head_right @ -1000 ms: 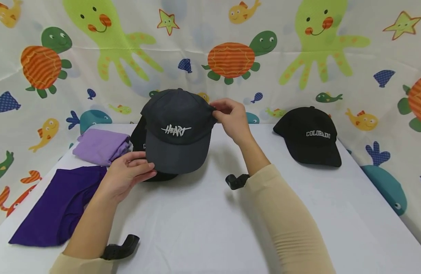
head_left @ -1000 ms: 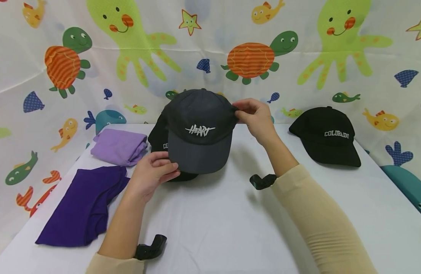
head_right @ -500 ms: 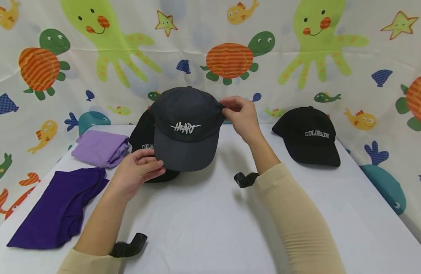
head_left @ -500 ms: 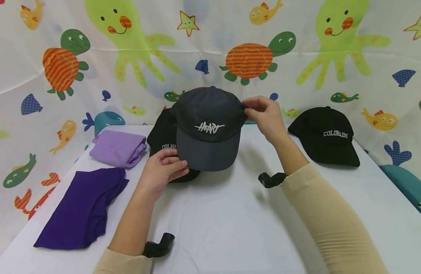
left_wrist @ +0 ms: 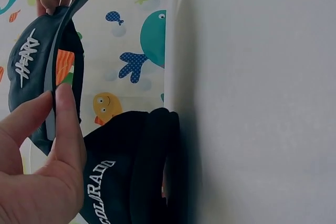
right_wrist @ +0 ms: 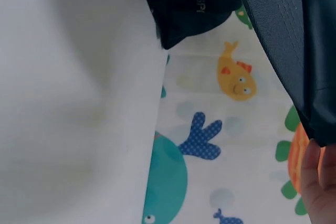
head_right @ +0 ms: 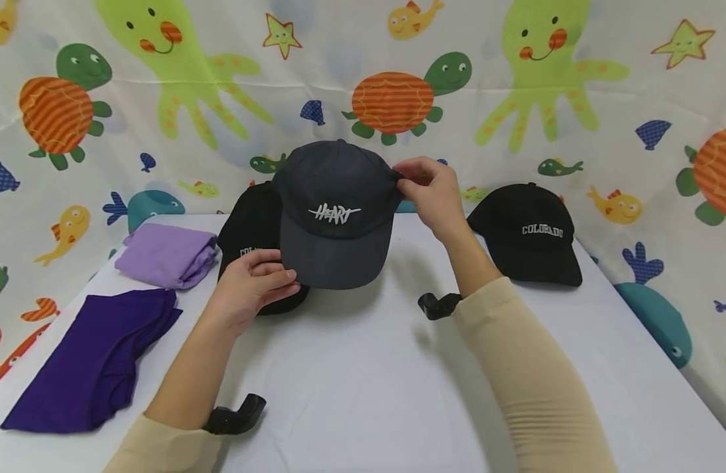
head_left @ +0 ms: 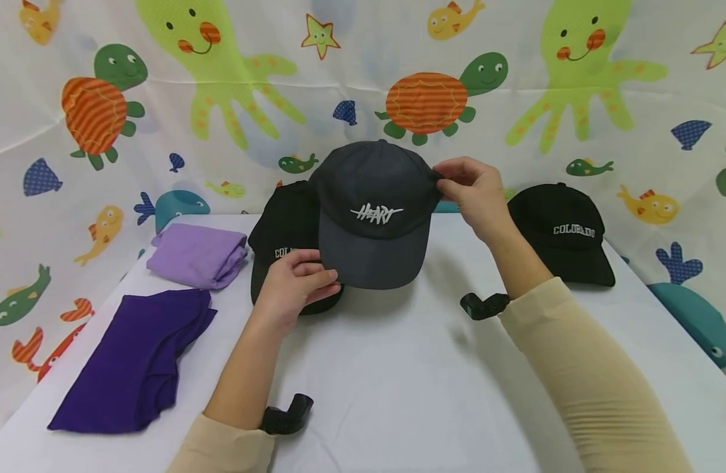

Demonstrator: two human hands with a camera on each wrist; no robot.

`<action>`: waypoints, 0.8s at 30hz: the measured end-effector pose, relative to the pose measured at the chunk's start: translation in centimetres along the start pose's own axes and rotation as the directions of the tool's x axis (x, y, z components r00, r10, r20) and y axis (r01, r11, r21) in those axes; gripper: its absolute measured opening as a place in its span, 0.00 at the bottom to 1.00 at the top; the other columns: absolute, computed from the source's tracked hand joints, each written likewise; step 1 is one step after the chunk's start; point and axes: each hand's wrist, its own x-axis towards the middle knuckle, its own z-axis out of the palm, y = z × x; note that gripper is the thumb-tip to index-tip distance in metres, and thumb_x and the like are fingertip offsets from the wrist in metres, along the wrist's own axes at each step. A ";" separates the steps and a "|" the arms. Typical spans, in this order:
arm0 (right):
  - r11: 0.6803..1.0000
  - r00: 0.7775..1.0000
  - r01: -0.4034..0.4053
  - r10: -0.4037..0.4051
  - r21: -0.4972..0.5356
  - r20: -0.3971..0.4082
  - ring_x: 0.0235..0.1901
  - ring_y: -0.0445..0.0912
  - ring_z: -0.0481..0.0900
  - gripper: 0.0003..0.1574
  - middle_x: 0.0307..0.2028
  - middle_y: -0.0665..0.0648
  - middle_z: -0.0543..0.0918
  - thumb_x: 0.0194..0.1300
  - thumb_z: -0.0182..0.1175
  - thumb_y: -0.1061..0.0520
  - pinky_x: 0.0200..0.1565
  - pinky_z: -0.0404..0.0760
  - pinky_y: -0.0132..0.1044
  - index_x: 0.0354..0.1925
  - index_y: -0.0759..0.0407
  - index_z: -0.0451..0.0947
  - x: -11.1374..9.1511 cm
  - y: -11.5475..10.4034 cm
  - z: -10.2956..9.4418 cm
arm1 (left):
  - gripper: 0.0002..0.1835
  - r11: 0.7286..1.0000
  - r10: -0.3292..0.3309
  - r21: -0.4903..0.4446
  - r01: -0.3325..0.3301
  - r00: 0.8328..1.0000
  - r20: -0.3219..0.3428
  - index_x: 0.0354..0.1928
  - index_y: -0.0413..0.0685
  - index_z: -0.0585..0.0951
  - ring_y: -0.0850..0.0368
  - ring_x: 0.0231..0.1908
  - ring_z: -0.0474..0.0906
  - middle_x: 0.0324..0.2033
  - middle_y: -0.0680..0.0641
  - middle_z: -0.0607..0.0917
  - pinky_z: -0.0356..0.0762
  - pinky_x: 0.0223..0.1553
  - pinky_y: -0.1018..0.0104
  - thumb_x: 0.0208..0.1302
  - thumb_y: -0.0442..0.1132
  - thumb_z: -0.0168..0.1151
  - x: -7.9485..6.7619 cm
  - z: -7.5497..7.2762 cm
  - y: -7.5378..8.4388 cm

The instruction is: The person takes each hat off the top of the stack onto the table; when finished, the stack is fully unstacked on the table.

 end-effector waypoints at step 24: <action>0.989 0.998 -0.048 0.040 -0.138 -0.056 0.46 0.44 0.83 0.16 0.47 0.52 0.81 0.74 0.60 0.63 0.51 0.86 0.26 0.58 0.61 0.82 -0.2 1.2 -2.9 | 0.27 0.999 -0.033 -0.022 0.034 0.999 0.043 0.65 0.36 0.71 0.58 0.32 0.88 0.37 0.47 0.81 0.90 0.46 0.59 0.66 0.24 0.66 2.5 3.1 -1.9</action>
